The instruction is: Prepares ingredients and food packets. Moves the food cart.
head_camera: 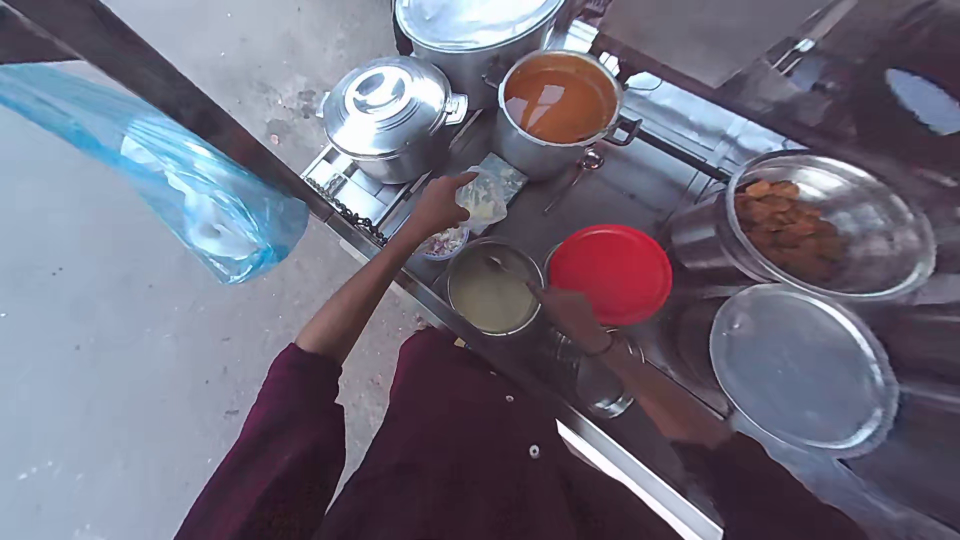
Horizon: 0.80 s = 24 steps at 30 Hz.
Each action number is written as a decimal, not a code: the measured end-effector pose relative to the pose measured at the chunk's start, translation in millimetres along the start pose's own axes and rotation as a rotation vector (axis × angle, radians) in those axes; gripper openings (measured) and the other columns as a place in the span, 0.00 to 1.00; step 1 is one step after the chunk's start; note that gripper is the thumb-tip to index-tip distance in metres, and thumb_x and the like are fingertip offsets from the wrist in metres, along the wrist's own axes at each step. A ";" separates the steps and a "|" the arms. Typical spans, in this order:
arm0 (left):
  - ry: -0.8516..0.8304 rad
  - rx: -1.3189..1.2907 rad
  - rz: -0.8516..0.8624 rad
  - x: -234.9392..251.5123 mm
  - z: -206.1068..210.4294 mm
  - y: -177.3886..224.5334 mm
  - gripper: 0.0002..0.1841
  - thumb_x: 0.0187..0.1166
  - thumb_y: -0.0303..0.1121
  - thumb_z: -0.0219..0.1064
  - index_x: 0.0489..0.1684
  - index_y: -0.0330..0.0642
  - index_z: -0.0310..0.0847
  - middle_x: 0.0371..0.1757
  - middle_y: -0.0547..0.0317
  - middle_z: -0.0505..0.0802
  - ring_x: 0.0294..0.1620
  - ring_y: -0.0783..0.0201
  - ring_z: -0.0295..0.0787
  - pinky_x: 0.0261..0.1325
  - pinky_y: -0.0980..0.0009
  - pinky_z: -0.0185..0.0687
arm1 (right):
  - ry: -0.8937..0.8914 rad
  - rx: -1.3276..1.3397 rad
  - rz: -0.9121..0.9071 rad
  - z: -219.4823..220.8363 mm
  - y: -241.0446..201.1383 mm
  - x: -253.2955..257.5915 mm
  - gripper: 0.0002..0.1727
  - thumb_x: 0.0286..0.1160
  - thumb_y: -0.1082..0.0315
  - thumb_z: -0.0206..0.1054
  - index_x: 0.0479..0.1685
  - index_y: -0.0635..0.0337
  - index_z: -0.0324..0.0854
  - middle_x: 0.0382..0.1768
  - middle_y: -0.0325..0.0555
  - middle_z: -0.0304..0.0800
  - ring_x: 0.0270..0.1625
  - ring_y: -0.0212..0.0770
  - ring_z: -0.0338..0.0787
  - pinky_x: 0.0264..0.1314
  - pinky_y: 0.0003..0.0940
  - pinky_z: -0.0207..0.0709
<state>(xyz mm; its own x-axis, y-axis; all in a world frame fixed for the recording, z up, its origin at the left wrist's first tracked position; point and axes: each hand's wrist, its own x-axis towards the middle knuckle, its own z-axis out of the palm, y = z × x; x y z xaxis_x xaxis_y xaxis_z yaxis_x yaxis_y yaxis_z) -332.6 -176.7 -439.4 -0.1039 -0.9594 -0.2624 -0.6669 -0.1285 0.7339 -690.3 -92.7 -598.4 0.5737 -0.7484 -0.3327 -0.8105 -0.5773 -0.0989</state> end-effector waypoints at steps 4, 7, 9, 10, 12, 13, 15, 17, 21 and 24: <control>0.013 0.039 0.003 -1.0 -5.6 -5.0 0.43 0.62 0.24 0.76 0.86 0.59 0.72 0.51 0.43 0.93 0.30 0.51 0.93 0.36 0.48 0.92 | -0.155 0.001 -0.006 -2.1 -11.0 13.2 0.34 0.77 0.76 0.61 0.86 0.46 0.67 0.47 0.68 0.90 0.45 0.72 0.91 0.43 0.69 0.83; 0.006 0.000 -0.017 -3.1 -10.0 -8.3 0.42 0.63 0.21 0.75 0.86 0.57 0.72 0.52 0.41 0.93 0.28 0.51 0.93 0.34 0.49 0.93 | -0.136 0.114 0.079 5.2 -13.7 13.9 0.25 0.82 0.67 0.56 0.77 0.43 0.77 0.42 0.64 0.92 0.44 0.70 0.93 0.43 0.70 0.83; 0.015 -0.036 -0.038 -4.3 -12.3 -12.2 0.42 0.63 0.20 0.74 0.86 0.57 0.72 0.52 0.40 0.93 0.27 0.52 0.92 0.33 0.49 0.93 | -0.138 0.243 0.118 13.5 -12.4 18.9 0.21 0.87 0.59 0.51 0.73 0.40 0.81 0.48 0.61 0.94 0.50 0.67 0.93 0.50 0.70 0.82; 0.019 -0.041 -0.049 -4.6 -13.4 -13.8 0.42 0.63 0.20 0.74 0.86 0.57 0.72 0.53 0.39 0.92 0.26 0.52 0.92 0.33 0.49 0.93 | -0.157 0.330 0.130 19.2 -12.0 22.6 0.21 0.88 0.57 0.52 0.73 0.39 0.83 0.53 0.58 0.94 0.55 0.65 0.92 0.57 0.69 0.82; 0.030 -0.038 -0.074 -5.1 -15.9 -14.4 0.42 0.64 0.21 0.74 0.87 0.56 0.71 0.51 0.39 0.92 0.25 0.52 0.91 0.33 0.50 0.93 | -0.183 0.506 0.134 34.7 -13.0 32.7 0.20 0.86 0.57 0.57 0.71 0.39 0.85 0.59 0.52 0.93 0.63 0.57 0.91 0.67 0.66 0.80; 0.033 -0.032 -0.084 -5.5 -17.7 -14.4 0.42 0.64 0.21 0.74 0.87 0.57 0.70 0.50 0.39 0.93 0.25 0.52 0.92 0.33 0.50 0.93 | -0.198 0.578 0.136 43.5 -15.5 38.1 0.19 0.86 0.57 0.59 0.70 0.39 0.86 0.59 0.50 0.94 0.62 0.54 0.92 0.68 0.63 0.80; 0.055 -0.038 -0.081 -6.9 -19.8 -16.5 0.42 0.64 0.22 0.74 0.87 0.57 0.71 0.48 0.40 0.93 0.23 0.53 0.91 0.32 0.51 0.93 | -0.215 0.704 0.148 57.0 -24.5 45.1 0.19 0.84 0.57 0.61 0.70 0.41 0.87 0.47 0.49 0.96 0.43 0.48 0.94 0.53 0.56 0.86; 0.065 -0.044 -0.069 -9.7 -22.5 -18.2 0.41 0.65 0.22 0.74 0.86 0.58 0.72 0.47 0.41 0.93 0.23 0.53 0.91 0.31 0.51 0.92 | -0.247 0.837 0.186 59.0 -35.0 45.1 0.20 0.86 0.58 0.60 0.72 0.44 0.85 0.39 0.51 0.95 0.32 0.46 0.92 0.44 0.51 0.87; 0.073 -0.009 -0.052 -13.8 -26.9 -21.7 0.41 0.64 0.23 0.73 0.86 0.59 0.72 0.47 0.43 0.94 0.25 0.53 0.92 0.32 0.50 0.92 | -0.187 0.970 0.229 55.7 -37.4 32.1 0.21 0.87 0.60 0.58 0.75 0.45 0.83 0.33 0.49 0.92 0.27 0.41 0.89 0.38 0.44 0.86; 0.099 -0.008 -0.093 -15.7 -29.8 -18.1 0.41 0.65 0.22 0.73 0.86 0.59 0.72 0.48 0.43 0.94 0.25 0.53 0.92 0.33 0.51 0.93 | -0.099 1.079 0.232 53.4 -26.6 18.9 0.21 0.87 0.59 0.60 0.75 0.45 0.83 0.30 0.47 0.91 0.24 0.38 0.87 0.34 0.40 0.86</control>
<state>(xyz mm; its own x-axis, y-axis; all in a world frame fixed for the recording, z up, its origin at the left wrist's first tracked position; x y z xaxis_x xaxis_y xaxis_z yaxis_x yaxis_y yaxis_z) -297.0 -166.8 -430.0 0.0317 -0.9634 -0.2661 -0.6643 -0.2193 0.7146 -664.2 -74.0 -652.1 0.4216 -0.7447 -0.5174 -0.6020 0.1968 -0.7739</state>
